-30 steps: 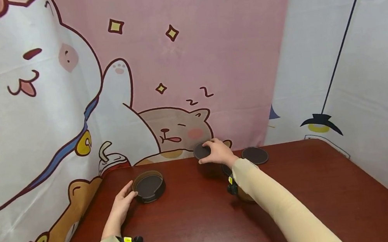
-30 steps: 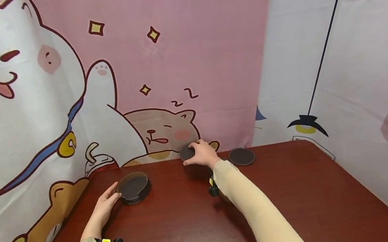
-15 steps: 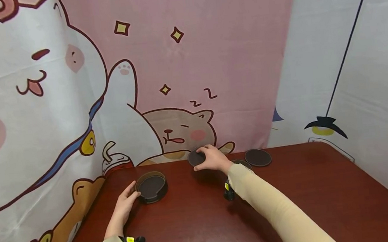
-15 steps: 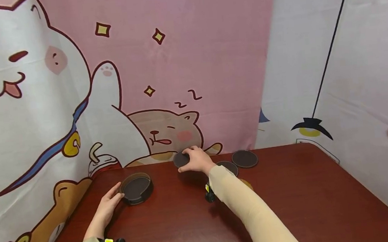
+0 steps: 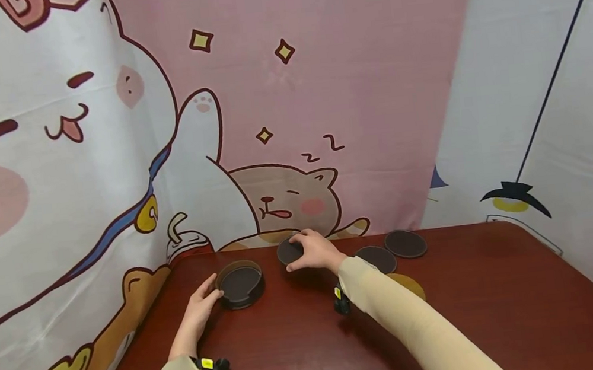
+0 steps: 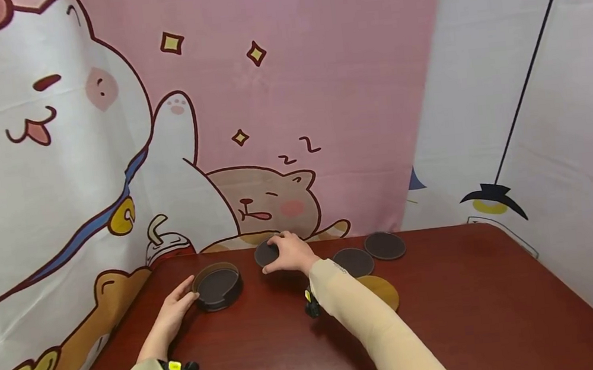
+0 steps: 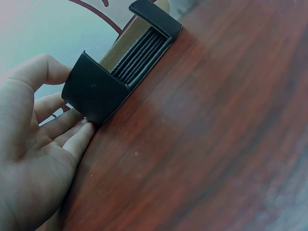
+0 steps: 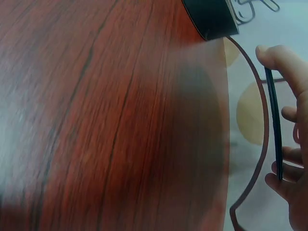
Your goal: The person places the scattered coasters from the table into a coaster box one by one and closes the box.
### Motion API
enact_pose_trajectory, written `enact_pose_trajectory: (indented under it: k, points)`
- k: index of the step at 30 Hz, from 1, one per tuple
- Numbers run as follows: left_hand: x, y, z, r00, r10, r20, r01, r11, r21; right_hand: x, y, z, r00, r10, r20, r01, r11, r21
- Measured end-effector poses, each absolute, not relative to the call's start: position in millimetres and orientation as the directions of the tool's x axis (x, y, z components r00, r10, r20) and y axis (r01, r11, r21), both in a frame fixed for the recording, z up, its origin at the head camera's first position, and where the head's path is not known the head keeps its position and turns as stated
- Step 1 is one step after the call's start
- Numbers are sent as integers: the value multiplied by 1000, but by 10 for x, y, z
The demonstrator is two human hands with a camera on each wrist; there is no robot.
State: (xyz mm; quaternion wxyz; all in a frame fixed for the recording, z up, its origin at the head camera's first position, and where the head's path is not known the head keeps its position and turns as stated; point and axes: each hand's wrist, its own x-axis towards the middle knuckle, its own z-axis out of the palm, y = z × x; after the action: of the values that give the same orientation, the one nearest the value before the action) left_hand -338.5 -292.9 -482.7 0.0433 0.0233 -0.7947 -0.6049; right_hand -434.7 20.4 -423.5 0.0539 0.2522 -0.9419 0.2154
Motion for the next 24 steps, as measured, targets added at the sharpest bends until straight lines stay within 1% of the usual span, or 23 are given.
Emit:
enact_pose_trajectory:
  k: [7, 11, 16, 24]
  points:
    - [-3411, -2935, -4820, -992, -113, 49, 17, 275, 961, -4354, -37, -4202, -824, -515, 234, -566, 747, -348]
    - [-3405, -2937, -4841, -992, -117, 57, 23, 280, 960, -4346, -190, -4199, -812, -532, 238, -583, 734, -348]
    - [-3397, -2932, -4863, -988, -135, 74, 33, 283, 959, -4318, -377, -4219, -792, -569, 224, -609, 707, -359]
    - [-3419, -2900, -4835, -987, -136, 82, 47, 244, 969, -4283, -614, -4274, -759, -622, 192, -643, 671, -369]
